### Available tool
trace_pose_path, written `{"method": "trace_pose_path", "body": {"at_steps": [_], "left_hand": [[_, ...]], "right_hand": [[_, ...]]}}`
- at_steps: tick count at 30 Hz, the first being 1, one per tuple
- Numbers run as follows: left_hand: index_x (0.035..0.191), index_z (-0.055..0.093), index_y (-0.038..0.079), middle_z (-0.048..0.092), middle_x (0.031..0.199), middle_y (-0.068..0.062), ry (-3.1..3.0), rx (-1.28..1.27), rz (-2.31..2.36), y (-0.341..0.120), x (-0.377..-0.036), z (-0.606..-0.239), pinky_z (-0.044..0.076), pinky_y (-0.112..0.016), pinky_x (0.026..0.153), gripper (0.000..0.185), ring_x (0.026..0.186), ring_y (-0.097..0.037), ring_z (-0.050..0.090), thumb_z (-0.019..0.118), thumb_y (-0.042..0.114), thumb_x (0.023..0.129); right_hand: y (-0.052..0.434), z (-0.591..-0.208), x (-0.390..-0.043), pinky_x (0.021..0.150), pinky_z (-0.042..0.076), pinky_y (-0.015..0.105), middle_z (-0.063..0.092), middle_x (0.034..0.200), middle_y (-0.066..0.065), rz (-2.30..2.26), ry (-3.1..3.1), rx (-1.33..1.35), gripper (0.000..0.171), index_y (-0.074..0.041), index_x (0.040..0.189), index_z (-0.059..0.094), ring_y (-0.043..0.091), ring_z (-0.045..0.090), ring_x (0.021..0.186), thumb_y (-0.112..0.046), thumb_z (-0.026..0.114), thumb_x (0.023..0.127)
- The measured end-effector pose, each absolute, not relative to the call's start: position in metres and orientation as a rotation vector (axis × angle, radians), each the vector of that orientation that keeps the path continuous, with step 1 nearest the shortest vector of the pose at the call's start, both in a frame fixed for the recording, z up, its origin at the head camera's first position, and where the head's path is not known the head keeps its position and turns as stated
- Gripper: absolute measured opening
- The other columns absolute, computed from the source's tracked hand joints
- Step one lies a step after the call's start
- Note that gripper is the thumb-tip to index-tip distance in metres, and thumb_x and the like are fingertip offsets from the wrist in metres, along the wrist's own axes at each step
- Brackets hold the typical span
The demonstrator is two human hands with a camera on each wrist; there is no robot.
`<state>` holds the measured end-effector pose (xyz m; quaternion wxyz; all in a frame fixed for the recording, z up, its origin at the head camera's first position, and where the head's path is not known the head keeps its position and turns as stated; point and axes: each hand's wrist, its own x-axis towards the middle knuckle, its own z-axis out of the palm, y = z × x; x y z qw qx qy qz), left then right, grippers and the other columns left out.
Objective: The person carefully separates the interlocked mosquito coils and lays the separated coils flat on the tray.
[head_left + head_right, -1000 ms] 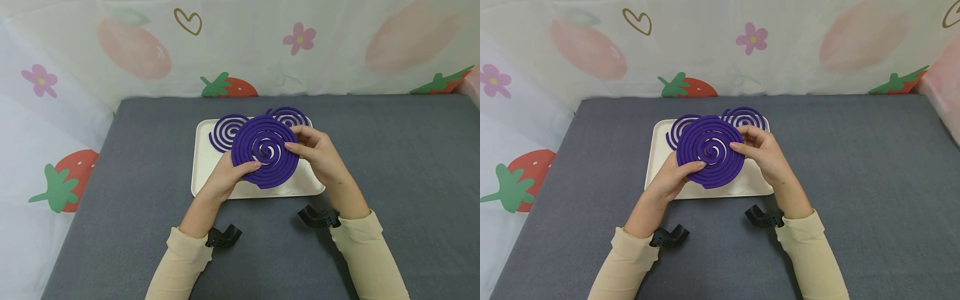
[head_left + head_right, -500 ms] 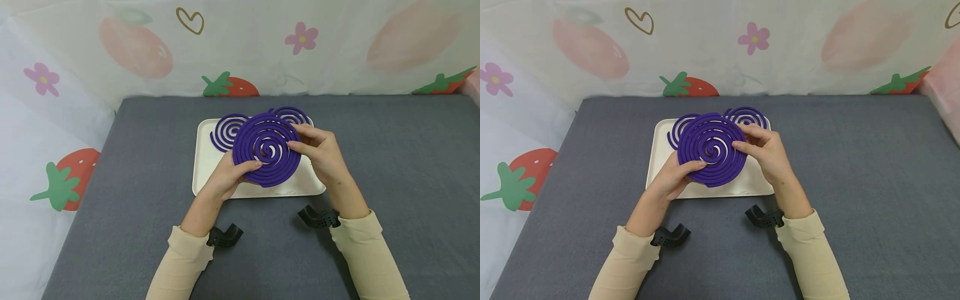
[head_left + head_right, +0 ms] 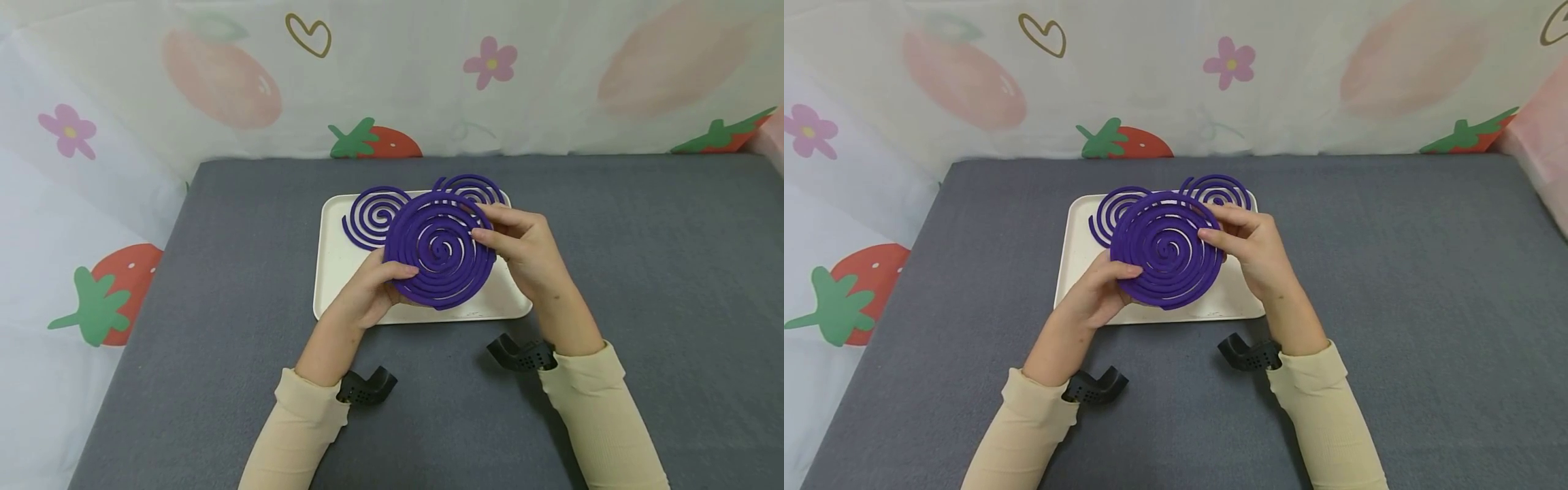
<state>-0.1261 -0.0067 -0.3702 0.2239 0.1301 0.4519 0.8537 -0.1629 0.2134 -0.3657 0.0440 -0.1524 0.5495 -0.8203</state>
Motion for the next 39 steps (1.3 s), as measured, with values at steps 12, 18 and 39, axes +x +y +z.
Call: {"method": "trace_pose_path", "body": {"at_steps": [12, 18, 39], "left_hand": [[0.134, 0.04, -0.005, 0.065, 0.108, -0.009, 1.062, 0.461, 2.443, -0.0064, -0.1286, -0.371, 0.055, -0.041, 0.076, 0.041, 0.092, -0.023, 0.067, 0.02, 0.01, 0.102], [0.128, 0.042, -0.01, 0.069, 0.098, -0.007, 1.211, 0.363, 2.436, -0.0021, -0.1288, -0.371, 0.057, -0.039, 0.07, 0.035, 0.085, -0.019, 0.068, 0.03, 0.001, 0.097], [0.133, 0.037, -0.011, 0.069, 0.096, -0.002, 1.328, 0.37, 2.402, -0.0026, -0.1292, -0.3727, 0.056, -0.036, 0.074, 0.038, 0.084, -0.015, 0.068, 0.033, 0.004, 0.098]], "right_hand": [[0.2214, -0.3656, -0.1675, 0.067, 0.054, 0.02, 0.065, 0.093, 0.006, -2.645, 1.618, -0.524, 0.023, -0.008, 0.1, 0.074, 0.012, 0.062, 0.079, 0.0, 0.073, 0.078], [0.2203, -0.3659, -0.1672, 0.068, 0.053, 0.019, 0.068, 0.091, 0.004, -2.618, 1.658, -0.511, 0.024, -0.01, 0.098, 0.075, 0.011, 0.06, 0.078, 0.004, 0.072, 0.078], [0.2207, -0.3655, -0.1662, 0.059, 0.051, 0.018, 0.066, 0.084, 0.001, -2.517, 1.717, -0.367, 0.032, -0.013, 0.09, 0.072, 0.009, 0.06, 0.072, 0.014, 0.056, 0.087]]}}
